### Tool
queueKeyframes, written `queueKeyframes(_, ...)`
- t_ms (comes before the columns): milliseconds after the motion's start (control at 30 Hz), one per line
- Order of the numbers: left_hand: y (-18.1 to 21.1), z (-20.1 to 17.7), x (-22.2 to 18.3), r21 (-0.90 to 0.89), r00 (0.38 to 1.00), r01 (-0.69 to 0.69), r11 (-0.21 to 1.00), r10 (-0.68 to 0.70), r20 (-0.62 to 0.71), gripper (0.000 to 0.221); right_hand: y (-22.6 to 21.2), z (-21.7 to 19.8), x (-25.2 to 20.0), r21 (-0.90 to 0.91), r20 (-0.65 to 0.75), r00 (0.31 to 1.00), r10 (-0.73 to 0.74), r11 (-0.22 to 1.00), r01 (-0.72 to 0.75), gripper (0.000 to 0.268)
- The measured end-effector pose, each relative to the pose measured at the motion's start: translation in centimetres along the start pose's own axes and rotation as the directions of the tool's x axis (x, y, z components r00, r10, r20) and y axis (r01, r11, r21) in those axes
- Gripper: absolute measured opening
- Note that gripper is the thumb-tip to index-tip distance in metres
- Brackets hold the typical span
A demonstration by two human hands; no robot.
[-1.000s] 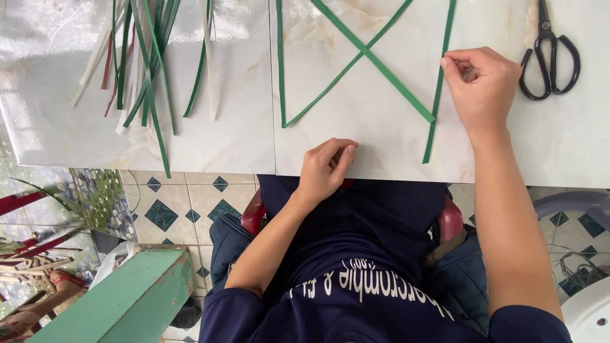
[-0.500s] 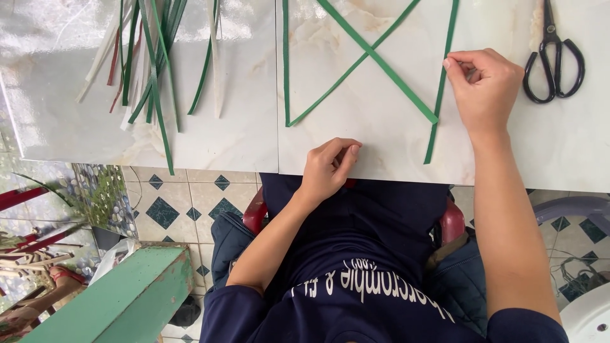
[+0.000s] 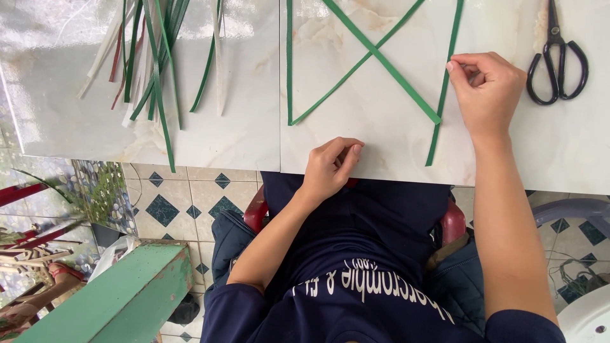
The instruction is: Weaving green plastic strips together on a table to create a star-shaped pattern, using scissors for trimming.
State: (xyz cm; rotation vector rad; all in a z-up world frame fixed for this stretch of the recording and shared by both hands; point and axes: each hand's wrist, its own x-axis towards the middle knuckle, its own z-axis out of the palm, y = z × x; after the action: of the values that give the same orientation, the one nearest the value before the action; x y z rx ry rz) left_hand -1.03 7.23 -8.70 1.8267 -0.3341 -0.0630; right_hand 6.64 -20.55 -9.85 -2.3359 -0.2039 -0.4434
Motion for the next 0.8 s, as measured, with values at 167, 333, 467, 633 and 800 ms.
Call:
queueKeyframes(167,0.02,0.00,0.00,0.006,1.000,-0.009,1.000,0.009,-0.007,0.015,0.21,-0.06,-0.41,-0.008,0.008,1.000,-0.011,1.000,0.011,0.008)
queueKeyframes(333,-0.05,-0.01,-0.07,-0.004,1.000,0.001,1.000,-0.001,-0.004,0.015,0.49,-0.02,-0.57,-0.006,0.006,1.000,-0.018,1.000,0.018,0.007)
queueKeyframes(467,0.01,-0.07,-0.02,-0.012,1.000,0.002,1.000,-0.002,-0.003,0.016,0.24,-0.21,-0.56,0.020,-0.001,1.000,0.010,1.000,-0.010,0.002)
queueKeyframes(633,-0.05,-0.06,-0.09,-0.011,1.000,0.007,1.000,-0.007,-0.005,0.016,0.10,-0.17,-0.65,0.061,-0.009,0.999,0.040,0.997,-0.039,0.002)
queueKeyframes(800,-0.10,-0.08,-0.11,-0.016,1.000,0.000,1.000,0.000,-0.011,0.015,0.12,-0.11,-0.76,0.064,-0.013,0.999,0.044,0.997,-0.043,0.001)
